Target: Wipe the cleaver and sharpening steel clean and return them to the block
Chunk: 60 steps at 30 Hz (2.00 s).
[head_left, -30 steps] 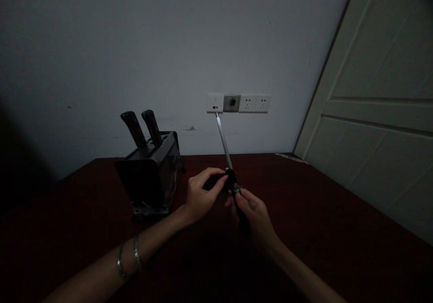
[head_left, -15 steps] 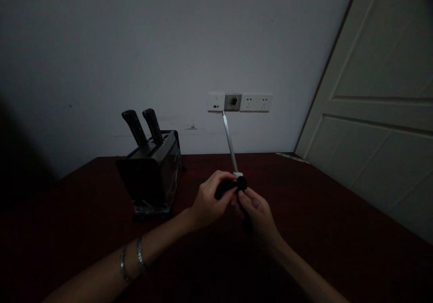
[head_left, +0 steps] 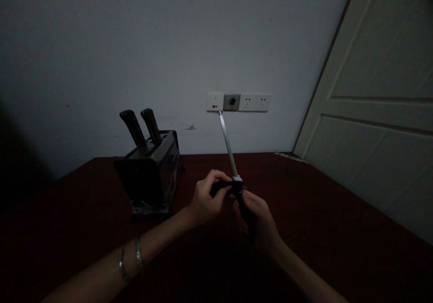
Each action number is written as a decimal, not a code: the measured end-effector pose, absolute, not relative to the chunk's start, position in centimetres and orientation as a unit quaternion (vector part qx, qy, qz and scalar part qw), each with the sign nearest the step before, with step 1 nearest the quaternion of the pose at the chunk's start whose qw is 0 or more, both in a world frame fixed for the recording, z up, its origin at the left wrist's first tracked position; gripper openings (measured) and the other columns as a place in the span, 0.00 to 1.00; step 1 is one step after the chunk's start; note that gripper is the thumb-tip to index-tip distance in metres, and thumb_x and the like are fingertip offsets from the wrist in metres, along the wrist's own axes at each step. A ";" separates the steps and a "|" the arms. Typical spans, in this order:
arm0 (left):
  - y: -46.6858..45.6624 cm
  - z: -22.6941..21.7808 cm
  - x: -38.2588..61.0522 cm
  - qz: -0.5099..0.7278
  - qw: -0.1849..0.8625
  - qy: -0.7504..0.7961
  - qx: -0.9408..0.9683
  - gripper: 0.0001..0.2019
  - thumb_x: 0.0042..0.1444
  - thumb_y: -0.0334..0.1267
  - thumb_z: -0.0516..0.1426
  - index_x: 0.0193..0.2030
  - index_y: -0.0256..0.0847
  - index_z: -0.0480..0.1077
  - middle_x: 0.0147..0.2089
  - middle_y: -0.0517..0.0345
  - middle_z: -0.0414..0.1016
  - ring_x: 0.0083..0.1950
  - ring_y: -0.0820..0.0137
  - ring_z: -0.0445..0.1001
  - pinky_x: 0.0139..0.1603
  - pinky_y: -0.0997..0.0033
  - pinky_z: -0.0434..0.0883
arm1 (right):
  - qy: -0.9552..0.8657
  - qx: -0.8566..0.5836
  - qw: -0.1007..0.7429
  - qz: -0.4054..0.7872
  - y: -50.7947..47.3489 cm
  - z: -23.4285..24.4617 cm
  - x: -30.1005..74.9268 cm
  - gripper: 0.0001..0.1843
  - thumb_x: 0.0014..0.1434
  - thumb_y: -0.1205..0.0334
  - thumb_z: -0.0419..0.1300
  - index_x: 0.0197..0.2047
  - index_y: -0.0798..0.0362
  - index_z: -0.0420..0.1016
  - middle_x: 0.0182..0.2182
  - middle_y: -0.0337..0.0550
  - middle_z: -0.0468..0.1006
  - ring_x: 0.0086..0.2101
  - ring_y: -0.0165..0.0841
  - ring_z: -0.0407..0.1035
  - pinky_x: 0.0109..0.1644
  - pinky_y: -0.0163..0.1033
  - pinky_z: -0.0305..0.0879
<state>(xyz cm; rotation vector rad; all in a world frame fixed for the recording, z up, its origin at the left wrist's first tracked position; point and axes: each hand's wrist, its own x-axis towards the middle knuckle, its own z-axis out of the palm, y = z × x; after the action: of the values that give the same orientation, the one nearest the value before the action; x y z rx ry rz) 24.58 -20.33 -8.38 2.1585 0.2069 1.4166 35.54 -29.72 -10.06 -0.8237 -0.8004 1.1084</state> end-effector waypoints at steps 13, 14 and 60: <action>-20.8 -8.0 24.6 0.594 0.239 0.093 0.763 0.09 0.53 0.27 0.55 0.40 0.40 0.60 0.35 0.57 0.69 0.37 0.72 0.71 0.39 0.71 0.70 | -0.368 -0.403 0.683 0.485 -29.7 -10.1 35.3 0.17 0.52 0.49 0.59 0.30 0.56 0.68 0.15 0.32 0.64 0.11 0.21 0.54 0.11 0.26 0.50; -21.1 -8.1 24.7 0.584 0.241 0.079 0.771 0.10 0.53 0.27 0.55 0.40 0.40 0.60 0.36 0.57 0.69 0.38 0.72 0.71 0.39 0.71 0.70 | -0.374 -0.407 0.681 0.480 -29.7 -10.1 35.3 0.17 0.52 0.49 0.59 0.27 0.56 0.67 0.14 0.32 0.63 0.11 0.21 0.54 0.11 0.26 0.50; -19.7 -7.5 24.2 0.599 0.200 0.043 0.774 0.11 0.53 0.26 0.54 0.42 0.39 0.59 0.35 0.57 0.68 0.37 0.72 0.70 0.38 0.71 0.69 | -0.387 -0.383 0.699 0.463 -29.0 -11.3 35.2 0.13 0.54 0.53 0.60 0.30 0.53 0.64 0.18 0.30 0.65 0.15 0.20 0.57 0.15 0.26 0.56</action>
<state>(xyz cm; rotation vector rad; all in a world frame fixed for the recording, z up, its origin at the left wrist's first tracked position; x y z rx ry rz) 24.16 -19.72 -7.49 2.1628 0.1189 1.6756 35.19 -28.96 -11.33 -0.8536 -0.8630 1.0318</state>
